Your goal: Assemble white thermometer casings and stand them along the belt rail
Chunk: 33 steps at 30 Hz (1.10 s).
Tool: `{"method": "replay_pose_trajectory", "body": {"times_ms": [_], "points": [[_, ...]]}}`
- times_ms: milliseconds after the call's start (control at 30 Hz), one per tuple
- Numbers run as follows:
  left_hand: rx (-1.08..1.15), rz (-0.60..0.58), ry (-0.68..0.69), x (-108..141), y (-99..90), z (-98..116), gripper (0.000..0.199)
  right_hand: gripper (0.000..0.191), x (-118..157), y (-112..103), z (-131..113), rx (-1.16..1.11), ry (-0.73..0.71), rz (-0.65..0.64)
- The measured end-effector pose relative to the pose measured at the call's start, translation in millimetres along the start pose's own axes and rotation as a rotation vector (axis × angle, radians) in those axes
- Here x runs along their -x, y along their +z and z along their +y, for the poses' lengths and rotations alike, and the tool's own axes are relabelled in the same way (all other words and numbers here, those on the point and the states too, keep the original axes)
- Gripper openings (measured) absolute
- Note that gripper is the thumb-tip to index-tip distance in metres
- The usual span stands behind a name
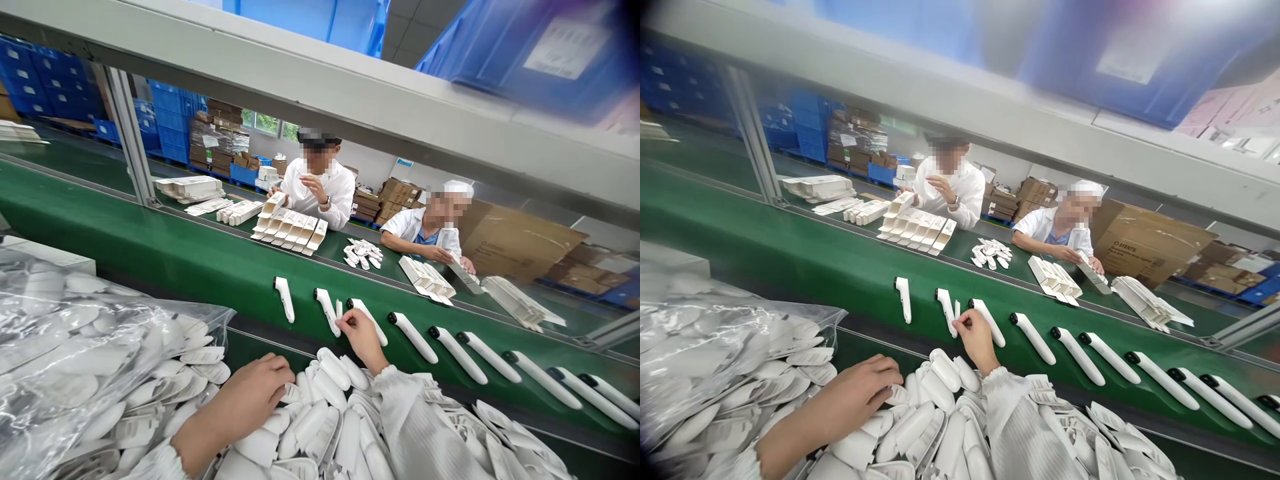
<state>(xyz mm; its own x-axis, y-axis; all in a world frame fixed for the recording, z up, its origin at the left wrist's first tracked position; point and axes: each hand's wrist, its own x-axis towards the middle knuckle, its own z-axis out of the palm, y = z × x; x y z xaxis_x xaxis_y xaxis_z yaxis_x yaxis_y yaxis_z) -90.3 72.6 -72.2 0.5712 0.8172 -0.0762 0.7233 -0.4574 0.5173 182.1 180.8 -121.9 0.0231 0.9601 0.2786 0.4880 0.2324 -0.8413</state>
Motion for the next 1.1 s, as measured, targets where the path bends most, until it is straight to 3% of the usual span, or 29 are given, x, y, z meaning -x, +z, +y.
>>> {"method": "replay_pose_trajectory", "body": {"times_ms": [100, 233, 400, 533, 667, 833, 967, 1100], "points": [[0.067, 0.074, -0.042, -4, 1.4, -3, 0.037, 0.024, 3, -2, 7, 0.122, 0.018, -0.070], [0.187, 0.141, -0.049, -4, 3.7, -8, 0.034, 0.035, -4, -8, 17, 0.151, 0.079, -0.089], [0.304, 0.213, -0.124, -3, 3.1, -15, 0.029, 0.033, -12, -24, 22, 0.287, 0.074, -0.148], [0.526, 0.271, -0.297, -6, -0.1, -21, 0.028, 0.031, -13, -41, 17, 0.379, 0.060, -0.207], [0.764, 0.304, -0.447, -9, -6.0, -22, 0.040, 0.023, -13, -53, 15, 0.428, 0.076, -0.250], [0.630, 0.291, -0.461, -7, -6.7, -23, 0.058, 0.015, -14, -64, 19, 0.493, 0.133, -0.153], [0.631, 0.242, -0.429, -6, -1.9, -28, 0.054, 0.024, -13, -78, 19, 0.426, 0.170, -0.010], [0.752, 0.265, -0.376, -8, -0.9, -29, 0.050, 0.037, 1, -83, 17, 0.279, 0.142, -0.049]]}}
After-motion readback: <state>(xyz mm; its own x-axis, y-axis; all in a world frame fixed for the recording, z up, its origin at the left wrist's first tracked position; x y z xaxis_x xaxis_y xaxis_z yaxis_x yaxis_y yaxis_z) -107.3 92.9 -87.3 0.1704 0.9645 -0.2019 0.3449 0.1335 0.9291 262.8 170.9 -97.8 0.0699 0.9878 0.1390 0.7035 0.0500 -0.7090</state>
